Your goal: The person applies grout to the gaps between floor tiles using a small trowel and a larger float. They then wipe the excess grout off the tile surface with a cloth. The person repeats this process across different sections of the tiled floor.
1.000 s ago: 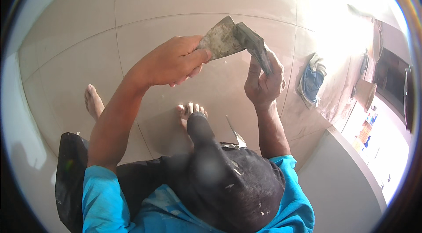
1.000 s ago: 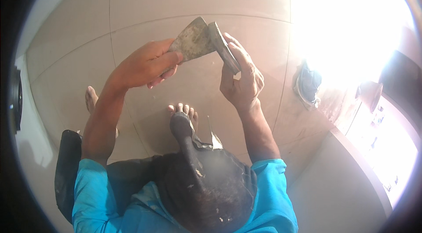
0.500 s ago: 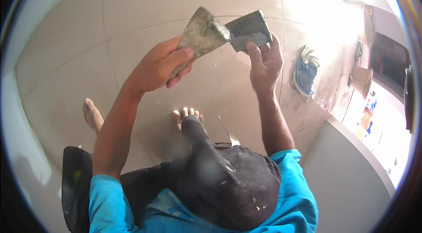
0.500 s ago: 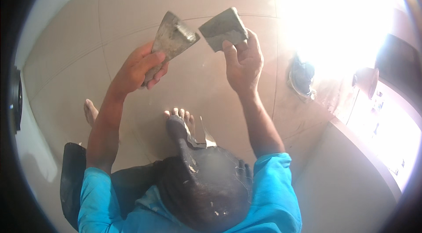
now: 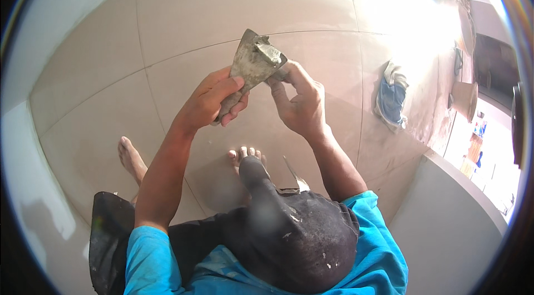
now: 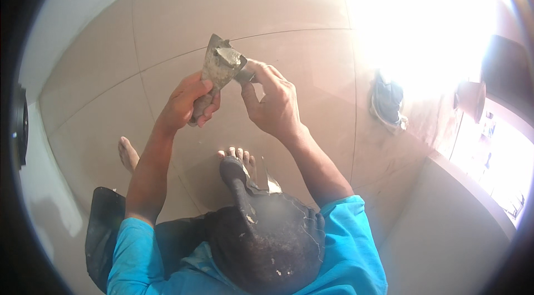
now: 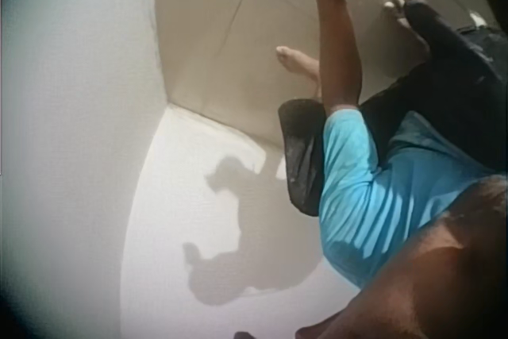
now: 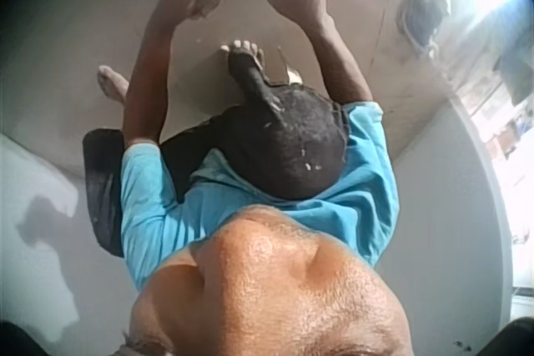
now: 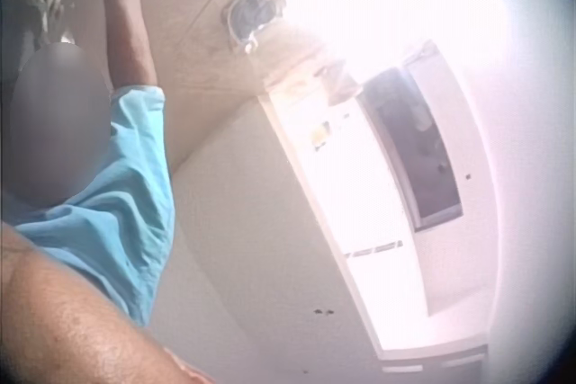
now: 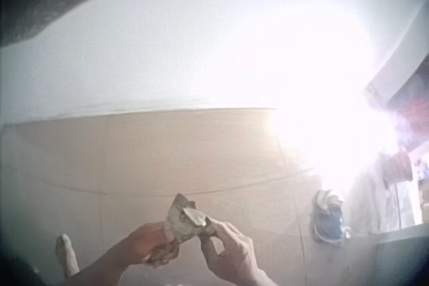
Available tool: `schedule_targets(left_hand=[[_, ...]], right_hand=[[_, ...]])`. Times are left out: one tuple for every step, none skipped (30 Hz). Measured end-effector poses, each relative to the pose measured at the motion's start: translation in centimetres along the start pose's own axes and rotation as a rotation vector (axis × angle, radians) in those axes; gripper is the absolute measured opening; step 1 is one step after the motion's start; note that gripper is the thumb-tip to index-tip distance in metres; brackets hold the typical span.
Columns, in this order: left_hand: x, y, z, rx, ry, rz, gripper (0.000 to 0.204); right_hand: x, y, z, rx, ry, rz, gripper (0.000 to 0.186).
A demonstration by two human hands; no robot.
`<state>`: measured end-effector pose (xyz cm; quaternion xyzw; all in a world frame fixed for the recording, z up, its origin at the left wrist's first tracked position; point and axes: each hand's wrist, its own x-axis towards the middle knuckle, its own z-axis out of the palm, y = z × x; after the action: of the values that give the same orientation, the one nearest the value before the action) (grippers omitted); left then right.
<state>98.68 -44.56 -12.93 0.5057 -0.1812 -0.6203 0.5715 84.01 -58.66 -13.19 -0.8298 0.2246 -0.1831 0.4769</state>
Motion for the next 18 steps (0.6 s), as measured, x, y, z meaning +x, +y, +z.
schedule_targets(left_hand=[[0.1,0.1,0.2,0.015,0.008,0.003,0.029],[0.2,0.3,0.3,0.026,0.014,0.028,0.029],[0.3,0.4,0.5,0.017,0.011,-0.003,0.029],[0.3,0.5,0.8,0.000,0.004,-0.018,0.029],[0.4,0.6,1.1,-0.004,0.008,-0.041,0.029],[0.3,0.7,1.3,-0.021,-0.010,-0.022,0.029],[0.2,0.8,1.5,-0.025,-0.017,-0.012,0.028],[0.1,0.9,1.7,-0.018,-0.038,-0.011,0.028],[-0.1,1.1,1.7,-0.032,-0.035,-0.004,0.028],[-0.2,1.3,1.6,-0.029,-0.047,0.004,0.027],[-0.4,1.5,1.4,-0.035,-0.054,0.023,0.027],[-0.5,1.6,1.2,0.181,0.051,0.133,0.026],[-0.5,1.6,0.9,0.390,0.155,0.255,0.025],[-0.6,1.5,0.7,0.584,0.263,0.375,0.024],[-0.5,1.4,0.4,0.685,0.333,0.430,0.023],[-0.3,1.3,0.1,0.770,0.406,0.491,0.023],[-0.1,1.1,-0.1,0.851,0.475,0.556,0.023],[0.2,1.0,-0.4,0.930,0.493,0.660,0.024]], right_hand=[[-0.1,-0.1,0.0,0.118,0.068,0.066,0.029],[-0.2,-0.1,-0.1,0.236,0.152,0.135,0.030],[-0.3,-0.2,0.0,0.365,0.244,0.244,0.031],[-0.3,-0.1,0.2,0.532,0.358,0.226,0.030],[-0.5,0.0,0.3,0.438,0.307,0.192,0.029],[-0.5,0.2,0.5,0.328,0.262,0.168,0.029],[-0.6,0.4,0.6,0.222,0.211,0.061,0.028],[-0.5,0.7,0.6,0.050,0.051,0.008,0.028],[-0.5,1.0,0.6,-0.110,-0.046,-0.108,0.025],[-0.4,1.3,0.2,-0.098,-0.023,-0.044,0.023],[-0.4,1.4,0.1,-0.097,-0.062,0.116,0.021],[-0.5,1.4,-0.7,0.167,0.111,0.203,0.022],[-0.5,1.2,-1.2,0.397,0.235,0.445,0.023],[-0.6,0.8,-1.9,0.721,0.303,0.385,0.025],[-0.6,0.4,-2.7,1.008,0.428,0.443,0.028],[-0.7,-0.4,-2.7,1.127,0.439,0.461,0.031],[-0.7,-1.2,-3.2,1.226,0.318,0.484,0.031],[-0.7,-2.1,-2.8,1.303,0.281,0.529,0.031]])
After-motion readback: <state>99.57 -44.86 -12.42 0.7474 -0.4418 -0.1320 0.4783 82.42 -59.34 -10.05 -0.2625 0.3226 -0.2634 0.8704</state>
